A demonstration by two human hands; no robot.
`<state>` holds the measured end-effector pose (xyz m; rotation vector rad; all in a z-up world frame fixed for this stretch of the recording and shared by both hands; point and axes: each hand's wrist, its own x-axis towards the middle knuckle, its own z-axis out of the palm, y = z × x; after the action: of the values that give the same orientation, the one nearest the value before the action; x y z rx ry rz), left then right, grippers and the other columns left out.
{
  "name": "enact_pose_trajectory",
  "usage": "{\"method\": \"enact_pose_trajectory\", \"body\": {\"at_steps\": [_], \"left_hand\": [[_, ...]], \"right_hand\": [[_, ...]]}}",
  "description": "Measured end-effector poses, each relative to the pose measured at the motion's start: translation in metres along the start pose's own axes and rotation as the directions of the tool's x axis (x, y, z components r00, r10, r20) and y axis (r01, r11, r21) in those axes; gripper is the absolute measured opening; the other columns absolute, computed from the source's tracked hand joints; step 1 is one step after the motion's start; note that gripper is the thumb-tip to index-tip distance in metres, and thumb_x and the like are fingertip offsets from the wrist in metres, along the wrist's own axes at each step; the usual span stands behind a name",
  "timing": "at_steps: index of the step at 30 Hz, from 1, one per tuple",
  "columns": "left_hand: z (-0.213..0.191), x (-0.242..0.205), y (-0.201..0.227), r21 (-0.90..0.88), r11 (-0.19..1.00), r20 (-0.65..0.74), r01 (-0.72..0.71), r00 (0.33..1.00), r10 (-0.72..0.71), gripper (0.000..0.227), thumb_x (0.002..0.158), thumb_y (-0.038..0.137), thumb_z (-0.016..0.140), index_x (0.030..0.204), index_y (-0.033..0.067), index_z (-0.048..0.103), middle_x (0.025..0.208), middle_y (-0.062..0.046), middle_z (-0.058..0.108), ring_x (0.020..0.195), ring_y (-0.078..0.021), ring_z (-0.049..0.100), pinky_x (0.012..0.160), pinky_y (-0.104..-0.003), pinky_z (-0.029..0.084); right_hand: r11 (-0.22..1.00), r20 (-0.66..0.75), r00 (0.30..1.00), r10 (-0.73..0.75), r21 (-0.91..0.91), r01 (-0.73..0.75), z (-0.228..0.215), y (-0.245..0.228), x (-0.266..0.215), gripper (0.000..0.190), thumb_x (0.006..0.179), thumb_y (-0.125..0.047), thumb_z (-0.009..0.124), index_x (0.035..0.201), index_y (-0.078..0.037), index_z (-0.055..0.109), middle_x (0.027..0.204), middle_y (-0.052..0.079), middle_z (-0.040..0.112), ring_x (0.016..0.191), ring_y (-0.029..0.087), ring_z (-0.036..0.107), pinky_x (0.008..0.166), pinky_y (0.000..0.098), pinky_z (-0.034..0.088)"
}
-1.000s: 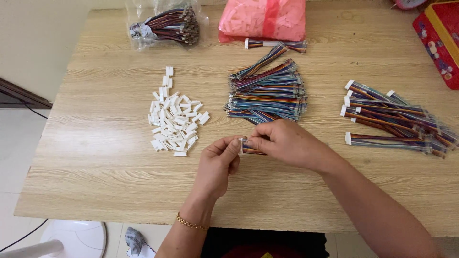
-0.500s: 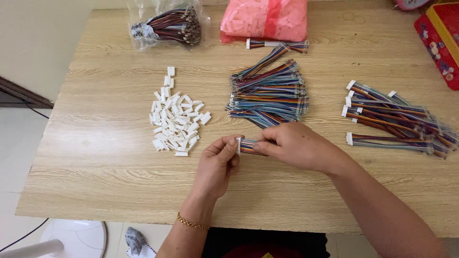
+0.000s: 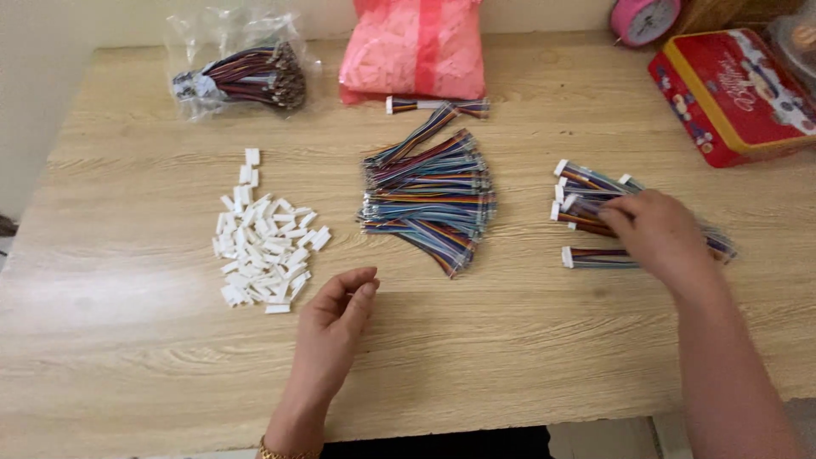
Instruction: Assemble wire harnesses by inserting color-coded wires into white plastic connectors.
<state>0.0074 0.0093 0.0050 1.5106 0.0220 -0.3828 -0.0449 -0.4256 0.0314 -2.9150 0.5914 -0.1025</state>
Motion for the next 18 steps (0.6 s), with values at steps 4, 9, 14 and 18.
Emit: {"method": "enact_pose_trajectory", "body": {"at_steps": [4, 9, 14, 18], "left_hand": [[0.003, -0.001, -0.011, 0.093, 0.995, 0.023, -0.041, 0.999, 0.039, 0.029, 0.096, 0.016, 0.065, 0.121, 0.0037, 0.071, 0.101, 0.001, 0.074, 0.084, -0.0014, 0.063, 0.074, -0.017, 0.052], [0.006, 0.0, -0.021, 0.07, 0.997, 0.038, -0.026, 0.999, 0.024, 0.028, 0.094, 0.014, 0.068, 0.119, 0.0036, 0.074, 0.098, -0.001, 0.075, 0.089, -0.0074, 0.065, 0.08, -0.022, 0.052], [0.002, 0.0, -0.04, 0.042, 0.999, 0.067, -0.035, 0.997, 0.032, 0.026, 0.094, 0.012, 0.068, 0.117, 0.0023, 0.075, 0.097, -0.001, 0.075, 0.088, -0.0071, 0.065, 0.08, -0.023, 0.053], [-0.002, 0.005, -0.059, -0.017, 0.999, 0.102, 0.031, 0.994, -0.029, 0.025, 0.093, 0.011, 0.067, 0.115, 0.0025, 0.074, 0.097, -0.001, 0.077, 0.091, -0.0063, 0.068, 0.08, -0.021, 0.054]], "right_hand": [[0.985, -0.151, 0.975, -0.16, -0.091, 0.148, 0.007, -0.031, 0.005, 0.031, 0.095, -0.03, 0.07, 0.116, -0.01, 0.077, 0.104, 0.018, 0.072, 0.1, 0.035, 0.065, 0.094, 0.0469, 0.05], [0.873, -0.298, 0.886, -0.355, 0.235, 0.428, 0.013, -0.109, 0.032, 0.019, 0.092, -0.022, 0.07, 0.104, -0.008, 0.075, 0.099, 0.013, 0.07, 0.099, 0.034, 0.065, 0.088, 0.0442, 0.051], [0.846, -0.341, 0.876, -0.342, 0.294, 0.445, 0.038, -0.15, 0.081, 0.018, 0.091, -0.021, 0.069, 0.104, -0.01, 0.076, 0.102, 0.013, 0.069, 0.099, 0.033, 0.065, 0.086, 0.0428, 0.052], [0.838, -0.422, 0.826, -0.373, 0.229, 0.495, 0.058, -0.171, 0.129, 0.017, 0.092, -0.017, 0.067, 0.106, -0.012, 0.076, 0.106, 0.012, 0.07, 0.104, 0.033, 0.064, 0.09, 0.0436, 0.051]]}}
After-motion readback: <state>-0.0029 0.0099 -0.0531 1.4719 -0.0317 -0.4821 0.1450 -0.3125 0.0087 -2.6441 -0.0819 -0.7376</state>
